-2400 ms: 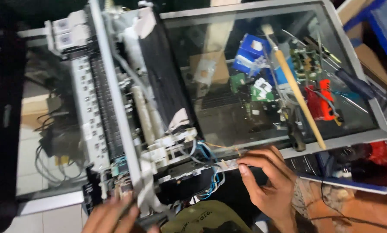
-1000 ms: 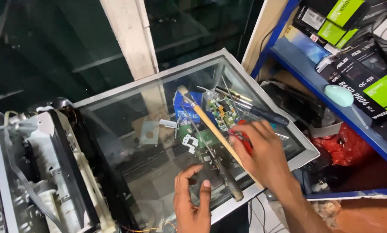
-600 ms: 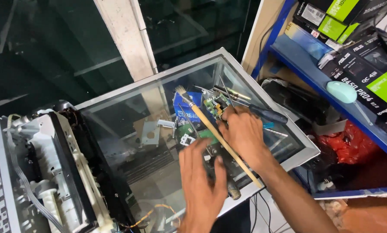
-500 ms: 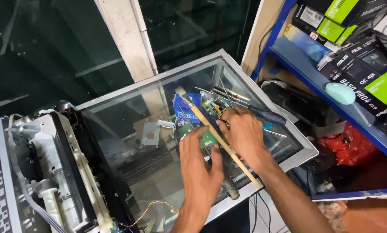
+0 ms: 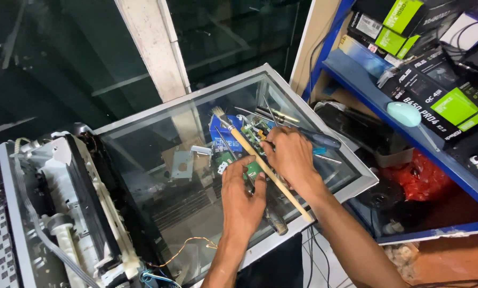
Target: The person works on the internal mechanism of a disassembled printer, using a white cloth to wipe components and a screwdriver to adjust parts. They handle wires and a small green circuit board, placing the board onto the printer's internal assembly.
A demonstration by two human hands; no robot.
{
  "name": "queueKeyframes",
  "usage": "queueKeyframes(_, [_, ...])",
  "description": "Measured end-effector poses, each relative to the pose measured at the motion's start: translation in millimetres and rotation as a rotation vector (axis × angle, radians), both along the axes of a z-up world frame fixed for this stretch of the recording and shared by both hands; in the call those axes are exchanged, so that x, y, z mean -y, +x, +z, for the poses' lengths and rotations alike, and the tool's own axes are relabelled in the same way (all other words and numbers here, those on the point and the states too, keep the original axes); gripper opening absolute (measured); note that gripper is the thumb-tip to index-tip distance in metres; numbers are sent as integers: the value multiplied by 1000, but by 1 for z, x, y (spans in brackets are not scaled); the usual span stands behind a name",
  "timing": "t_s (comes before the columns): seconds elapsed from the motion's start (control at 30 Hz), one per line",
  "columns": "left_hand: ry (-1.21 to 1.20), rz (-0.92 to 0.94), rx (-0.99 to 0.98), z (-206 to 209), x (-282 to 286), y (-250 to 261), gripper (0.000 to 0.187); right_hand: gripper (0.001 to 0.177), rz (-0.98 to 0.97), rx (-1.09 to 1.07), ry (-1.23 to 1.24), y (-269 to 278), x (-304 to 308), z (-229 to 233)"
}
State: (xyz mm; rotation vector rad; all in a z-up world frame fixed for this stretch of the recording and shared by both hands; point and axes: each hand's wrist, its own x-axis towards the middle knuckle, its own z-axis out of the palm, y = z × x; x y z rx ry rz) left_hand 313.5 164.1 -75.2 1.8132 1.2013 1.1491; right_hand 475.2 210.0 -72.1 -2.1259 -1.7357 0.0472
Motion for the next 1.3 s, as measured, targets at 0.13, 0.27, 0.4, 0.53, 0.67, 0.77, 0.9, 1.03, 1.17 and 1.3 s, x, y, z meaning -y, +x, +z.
queueKeyframes(0.13, [-64,-11,92,20,4,-6,38,21,-72,-4,159,3,-5,-20])
queueKeyframes(0.27, [-86,1,153,30,9,-7,36,26,-165,-22,250,-11,20,12])
queueKeyframes(0.4, [-144,-40,276,57,25,-12,40,8,-43,-97,588,-22,56,47])
queueKeyframes(0.53, [-266,-85,418,48,30,-9,55,9,59,-72,581,-40,101,71])
queueKeyframes(0.67, [-329,-130,800,69,47,-17,48,9,48,-263,474,-65,133,84])
queueKeyframes(0.77, [-427,-39,930,80,53,-26,44,11,93,-346,413,-77,143,93])
queueKeyframes(0.9, [-493,-17,960,93,62,-41,44,21,171,-457,388,-78,144,96])
queueKeyframes(1.03, [-476,-83,1049,100,72,-49,46,31,238,-506,419,-88,148,103])
queueKeyframes(1.17, [-375,-169,1165,93,77,-54,43,40,307,-543,356,-95,151,106])
queueKeyframes(1.3, [-321,-216,1287,93,85,-61,39,13,376,-482,396,-110,152,109])
